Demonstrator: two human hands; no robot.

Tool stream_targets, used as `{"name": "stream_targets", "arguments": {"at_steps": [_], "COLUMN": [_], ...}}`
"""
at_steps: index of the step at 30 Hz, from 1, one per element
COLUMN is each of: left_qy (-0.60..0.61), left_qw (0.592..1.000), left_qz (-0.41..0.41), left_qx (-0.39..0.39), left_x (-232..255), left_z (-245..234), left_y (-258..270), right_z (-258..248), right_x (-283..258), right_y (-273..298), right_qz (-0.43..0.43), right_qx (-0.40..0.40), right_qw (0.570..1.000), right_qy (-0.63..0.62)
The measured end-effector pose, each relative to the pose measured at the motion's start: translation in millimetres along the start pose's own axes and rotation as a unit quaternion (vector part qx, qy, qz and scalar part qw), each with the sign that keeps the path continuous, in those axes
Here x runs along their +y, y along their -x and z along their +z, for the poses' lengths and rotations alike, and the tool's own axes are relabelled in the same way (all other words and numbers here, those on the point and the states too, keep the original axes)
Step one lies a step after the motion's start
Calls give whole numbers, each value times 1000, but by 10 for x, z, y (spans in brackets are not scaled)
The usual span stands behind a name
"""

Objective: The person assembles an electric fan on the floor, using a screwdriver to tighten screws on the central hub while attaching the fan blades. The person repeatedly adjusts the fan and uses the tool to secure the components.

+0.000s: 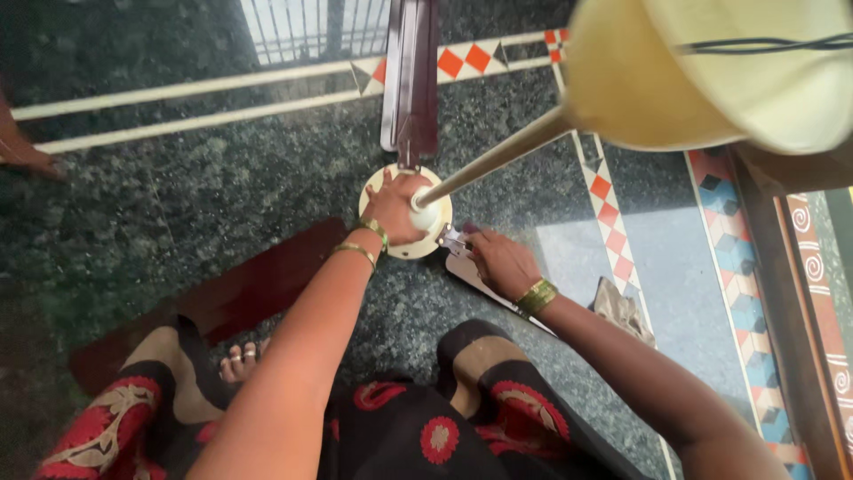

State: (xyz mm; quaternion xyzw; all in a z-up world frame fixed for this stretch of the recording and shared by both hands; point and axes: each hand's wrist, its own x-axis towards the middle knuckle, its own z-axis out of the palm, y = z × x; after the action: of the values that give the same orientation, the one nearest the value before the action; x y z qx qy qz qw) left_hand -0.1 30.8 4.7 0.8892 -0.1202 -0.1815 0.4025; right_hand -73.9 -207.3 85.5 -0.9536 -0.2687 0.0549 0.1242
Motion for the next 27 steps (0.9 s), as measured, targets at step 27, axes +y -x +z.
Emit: {"name": "stream_targets", "arguments": {"at_steps": [27], "left_qy": [15], "left_qw": [999], "left_qz": [-29], "left_qx": [17], "left_x": [105], "left_z": [-29], "left_y": [94], "right_z": [140], "right_x": [4], "right_y": [-195], "right_qz": [63], "right_qx": [-153], "right_qw": [983], "right_qy": [77]}}
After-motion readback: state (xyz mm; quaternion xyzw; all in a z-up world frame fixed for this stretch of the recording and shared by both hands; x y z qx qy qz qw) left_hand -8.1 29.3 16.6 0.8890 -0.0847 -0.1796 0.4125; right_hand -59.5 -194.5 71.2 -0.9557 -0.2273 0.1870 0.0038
